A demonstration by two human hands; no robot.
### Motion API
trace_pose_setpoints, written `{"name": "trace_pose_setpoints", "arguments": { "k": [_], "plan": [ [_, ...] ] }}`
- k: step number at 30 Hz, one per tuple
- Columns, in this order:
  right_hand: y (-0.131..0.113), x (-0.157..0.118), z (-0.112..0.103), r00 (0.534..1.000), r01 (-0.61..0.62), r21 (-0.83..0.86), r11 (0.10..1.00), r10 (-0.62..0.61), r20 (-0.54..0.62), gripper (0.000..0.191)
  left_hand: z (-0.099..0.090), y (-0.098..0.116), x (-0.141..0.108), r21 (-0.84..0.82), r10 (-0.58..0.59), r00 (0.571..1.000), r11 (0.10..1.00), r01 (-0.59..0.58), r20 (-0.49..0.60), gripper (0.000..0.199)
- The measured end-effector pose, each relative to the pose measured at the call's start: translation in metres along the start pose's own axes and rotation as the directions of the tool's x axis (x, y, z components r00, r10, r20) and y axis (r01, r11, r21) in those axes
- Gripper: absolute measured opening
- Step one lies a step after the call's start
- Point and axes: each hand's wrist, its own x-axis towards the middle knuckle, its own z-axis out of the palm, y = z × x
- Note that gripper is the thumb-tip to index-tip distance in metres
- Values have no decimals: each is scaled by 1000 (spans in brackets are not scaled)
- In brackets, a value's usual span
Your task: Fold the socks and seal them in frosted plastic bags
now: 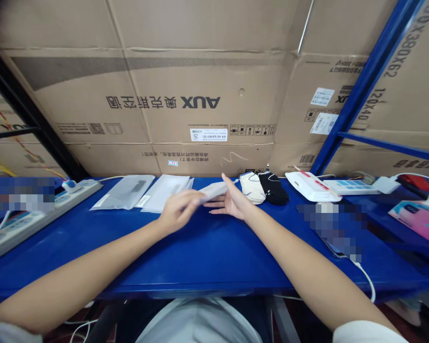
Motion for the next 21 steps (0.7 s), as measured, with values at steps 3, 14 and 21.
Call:
{"name": "trace_pose_setpoints", "arguments": {
  "k": [3, 14, 21],
  "plan": [
    [10, 8, 0, 965, 211, 5, 977, -208, -160, 26, 3, 3, -3, -15, 89, 965, 996, -88, 247, 27],
    [23, 9, 2, 874, 369, -518, 771, -477, -88, 40, 1, -23, 22, -461, -564, 790, 650, 605, 240, 54],
    [31, 15, -5, 836, 357, -753, 552, -549, -7, 48, -87, -33, 47, -412, -737, 666, 644, 645, -110, 45]
  ]
}}
